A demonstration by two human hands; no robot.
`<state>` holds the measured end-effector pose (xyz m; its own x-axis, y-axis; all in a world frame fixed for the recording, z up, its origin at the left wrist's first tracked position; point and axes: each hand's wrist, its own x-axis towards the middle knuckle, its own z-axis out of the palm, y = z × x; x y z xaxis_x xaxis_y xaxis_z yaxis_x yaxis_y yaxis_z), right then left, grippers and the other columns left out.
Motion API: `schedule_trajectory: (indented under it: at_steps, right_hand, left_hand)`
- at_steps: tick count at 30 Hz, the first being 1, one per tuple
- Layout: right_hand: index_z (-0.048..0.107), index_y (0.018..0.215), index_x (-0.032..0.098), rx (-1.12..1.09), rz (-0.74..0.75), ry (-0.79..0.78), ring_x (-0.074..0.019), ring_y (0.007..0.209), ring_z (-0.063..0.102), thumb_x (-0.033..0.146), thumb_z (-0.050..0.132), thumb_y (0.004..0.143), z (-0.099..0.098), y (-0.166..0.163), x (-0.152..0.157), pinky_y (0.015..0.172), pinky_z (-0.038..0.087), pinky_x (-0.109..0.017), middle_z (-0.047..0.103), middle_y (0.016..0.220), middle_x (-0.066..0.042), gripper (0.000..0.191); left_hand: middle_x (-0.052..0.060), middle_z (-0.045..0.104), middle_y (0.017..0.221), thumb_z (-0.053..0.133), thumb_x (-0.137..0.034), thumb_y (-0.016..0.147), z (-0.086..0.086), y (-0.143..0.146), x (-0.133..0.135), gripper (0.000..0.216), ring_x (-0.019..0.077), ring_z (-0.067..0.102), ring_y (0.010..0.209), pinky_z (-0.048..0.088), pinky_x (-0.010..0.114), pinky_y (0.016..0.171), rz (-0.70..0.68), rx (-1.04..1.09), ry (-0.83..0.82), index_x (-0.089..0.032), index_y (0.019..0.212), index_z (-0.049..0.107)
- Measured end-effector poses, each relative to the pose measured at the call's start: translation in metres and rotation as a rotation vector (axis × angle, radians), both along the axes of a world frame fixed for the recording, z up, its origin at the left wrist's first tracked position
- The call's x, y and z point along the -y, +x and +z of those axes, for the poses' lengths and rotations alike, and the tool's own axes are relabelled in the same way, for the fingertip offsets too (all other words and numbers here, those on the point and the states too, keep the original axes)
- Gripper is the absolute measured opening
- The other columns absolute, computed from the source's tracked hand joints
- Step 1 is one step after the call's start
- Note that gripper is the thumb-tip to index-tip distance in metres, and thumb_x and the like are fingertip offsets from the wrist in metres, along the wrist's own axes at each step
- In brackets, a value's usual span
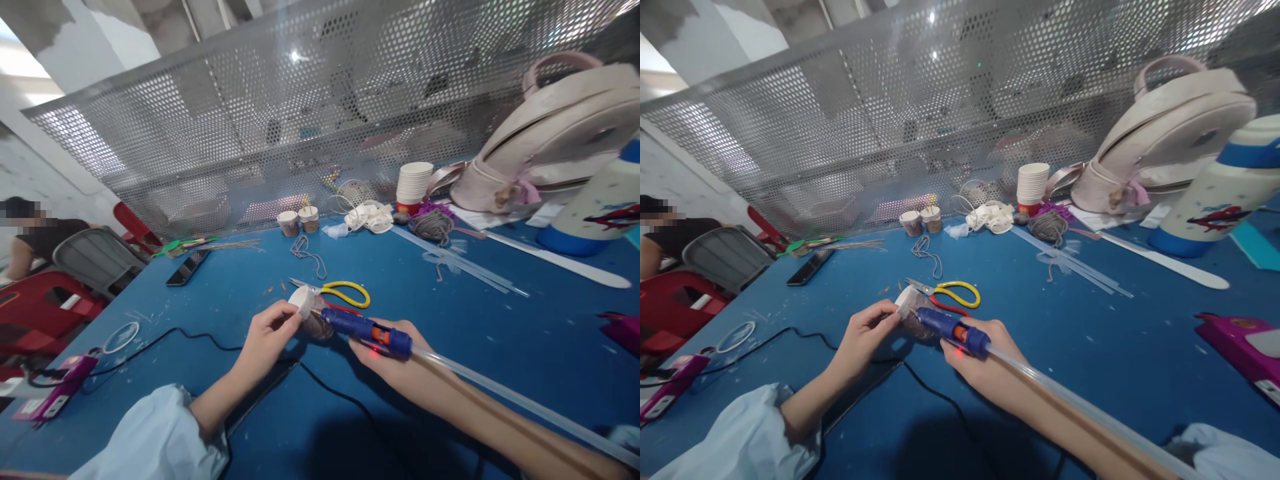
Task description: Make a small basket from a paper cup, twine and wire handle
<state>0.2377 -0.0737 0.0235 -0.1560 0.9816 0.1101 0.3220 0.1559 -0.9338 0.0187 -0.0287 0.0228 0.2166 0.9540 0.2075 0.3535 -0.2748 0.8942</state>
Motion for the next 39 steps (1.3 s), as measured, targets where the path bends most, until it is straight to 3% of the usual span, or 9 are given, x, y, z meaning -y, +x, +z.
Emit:
schedule_trajectory:
  at_steps: [8,13,17,22,34,39]
  right_hand:
    - [0.053,0.064,0.019,-0.028,-0.033,-0.099,-0.0101,0.049,0.036,0.037,0.058,0.076,0.009,0.003,-0.002,0.044,0.034,-0.022,0.041,0.054,0.004,0.022]
    - [0.053,0.063,0.019,-0.048,-0.042,-0.101,-0.01,0.049,0.035,0.037,0.058,0.077,0.01,0.002,-0.001,0.045,0.034,-0.023,0.039,0.054,0.005,0.022]
    - [0.052,0.063,0.02,-0.055,-0.009,-0.117,-0.0105,0.049,0.034,0.037,0.057,0.075,0.01,0.002,-0.001,0.043,0.032,-0.023,0.039,0.054,0.004,0.022]
    - [0.049,0.06,0.02,-0.088,-0.043,-0.146,-0.0097,0.049,0.031,0.04,0.057,0.074,0.015,0.0,0.002,0.045,0.029,-0.024,0.037,0.054,0.005,0.026]
    - [0.062,0.069,0.018,-0.076,-0.089,-0.099,-0.011,0.05,0.039,0.036,0.058,0.076,0.012,-0.002,0.003,0.046,0.033,-0.025,0.045,0.055,0.003,0.02]
    - [0.063,0.07,0.017,-0.096,-0.074,-0.123,-0.012,0.052,0.039,0.038,0.058,0.076,0.014,-0.001,0.003,0.048,0.033,-0.026,0.047,0.056,0.002,0.022]
  left_hand:
    - [-0.001,0.051,0.062,0.054,-0.03,0.079,0.0,-0.001,-0.004,0.022,0.0113,0.044,0.058,0.035,0.023,0.057,0.07,-0.121,0.125,-0.017,0.061,0.054]
    - [-0.002,0.047,0.059,0.049,-0.019,0.075,-0.01,-0.004,-0.008,0.017,0.0139,0.045,0.062,0.038,0.026,0.063,0.117,-0.433,0.519,-0.02,0.058,0.045]
    - [0.002,0.052,0.061,0.051,-0.014,0.077,-0.018,-0.008,-0.01,0.017,0.0163,0.047,0.064,0.036,0.027,0.06,0.056,-0.749,0.812,-0.02,0.061,0.05]
    - [0.003,0.054,0.06,0.05,-0.016,0.081,-0.018,-0.011,-0.015,0.017,0.0161,0.048,0.06,0.036,0.026,0.056,0.045,-0.93,1.007,-0.019,0.064,0.053]
    - [0.006,0.057,0.07,0.05,-0.023,0.082,-0.016,-0.016,-0.013,0.011,0.0189,0.052,0.067,0.044,0.028,0.061,-0.076,-0.921,0.913,-0.017,0.074,0.056]
    - [0.008,0.059,0.074,0.044,-0.033,0.089,-0.015,-0.017,-0.013,0.024,0.021,0.052,0.07,0.046,0.031,0.063,-0.133,-0.913,0.908,-0.016,0.081,0.058]
